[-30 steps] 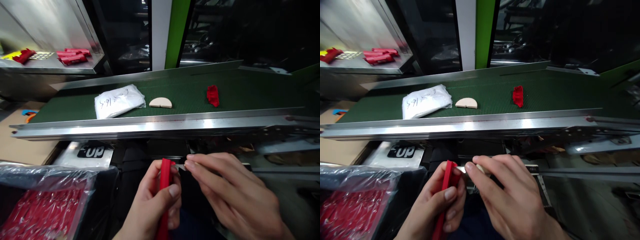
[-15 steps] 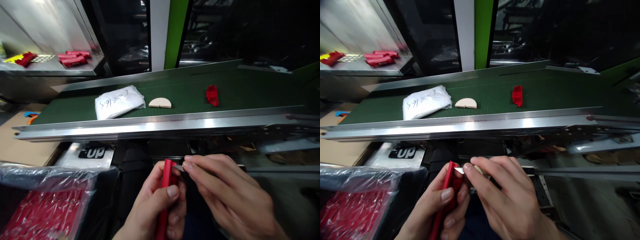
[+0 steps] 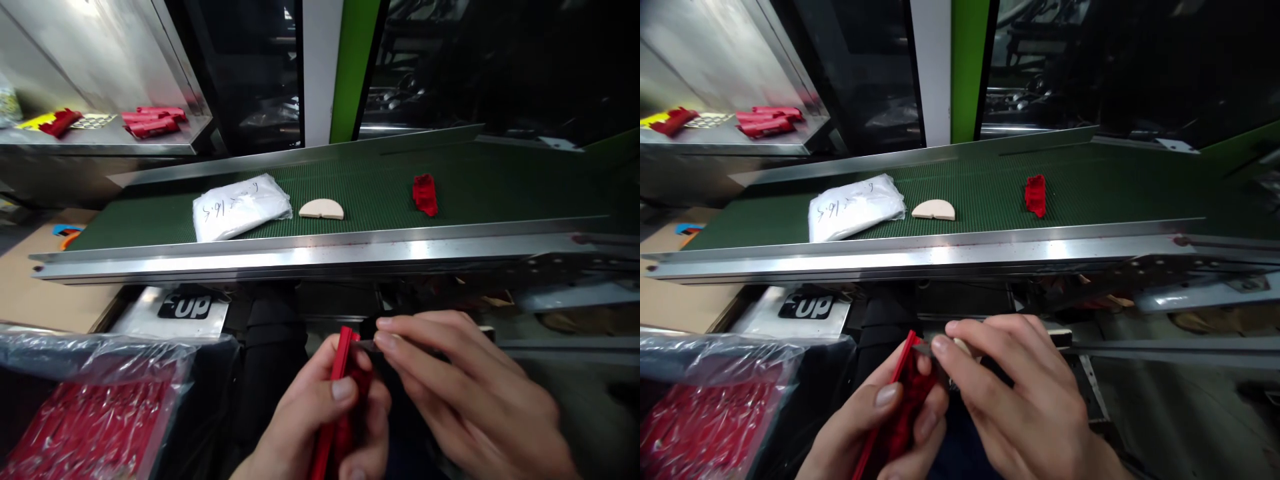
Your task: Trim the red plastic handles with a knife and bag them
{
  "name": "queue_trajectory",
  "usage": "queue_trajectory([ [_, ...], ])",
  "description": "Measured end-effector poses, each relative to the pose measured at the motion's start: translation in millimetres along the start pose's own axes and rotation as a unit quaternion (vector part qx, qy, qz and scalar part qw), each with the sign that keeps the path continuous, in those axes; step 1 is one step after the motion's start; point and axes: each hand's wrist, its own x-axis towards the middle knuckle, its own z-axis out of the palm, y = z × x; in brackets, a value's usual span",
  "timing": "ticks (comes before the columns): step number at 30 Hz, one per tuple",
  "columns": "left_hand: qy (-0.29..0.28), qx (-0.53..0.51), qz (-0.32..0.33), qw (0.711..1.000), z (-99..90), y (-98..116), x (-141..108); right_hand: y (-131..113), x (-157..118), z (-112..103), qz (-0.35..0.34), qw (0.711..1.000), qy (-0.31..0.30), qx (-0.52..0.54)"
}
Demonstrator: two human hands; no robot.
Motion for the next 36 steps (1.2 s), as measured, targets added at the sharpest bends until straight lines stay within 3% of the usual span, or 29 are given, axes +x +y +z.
queue_trajectory([
  [6,-0.038,-0.021,0.03,0.999,-1.3,-3.8,1.3,-0.3,0.1,0.8,-0.016,0.999,0.003,-0.033],
  [16,-0.028,-0.044,0.018,0.998,1.3,-5.1,2.9,1.4,-5.7,3.2,-0.026,0.998,0.005,-0.054],
  [22,0.057,-0.068,-0.059,0.994,9.6,0.0,-4.5,1.3,-18.0,9.5,-0.012,0.997,0.015,-0.075],
  [29,0.087,-0.126,-0.068,0.986,6.7,-7.8,-9.7,3.5,-27.3,2.9,-0.059,0.992,-0.027,-0.109],
  [31,0.088,-0.167,-0.081,0.979,-0.7,-12.6,-10.2,1.7,-22.4,-0.4,-0.034,0.993,0.013,-0.109],
  [34,0.028,-0.182,-0.108,0.977,-11.8,-17.2,-11.1,0.8,-11.4,-2.0,0.042,0.986,0.126,-0.096],
  [36,0.005,-0.157,-0.107,0.982,-13.0,-14.4,-10.8,4.7,-9.0,-0.4,0.058,0.984,0.146,-0.081],
])
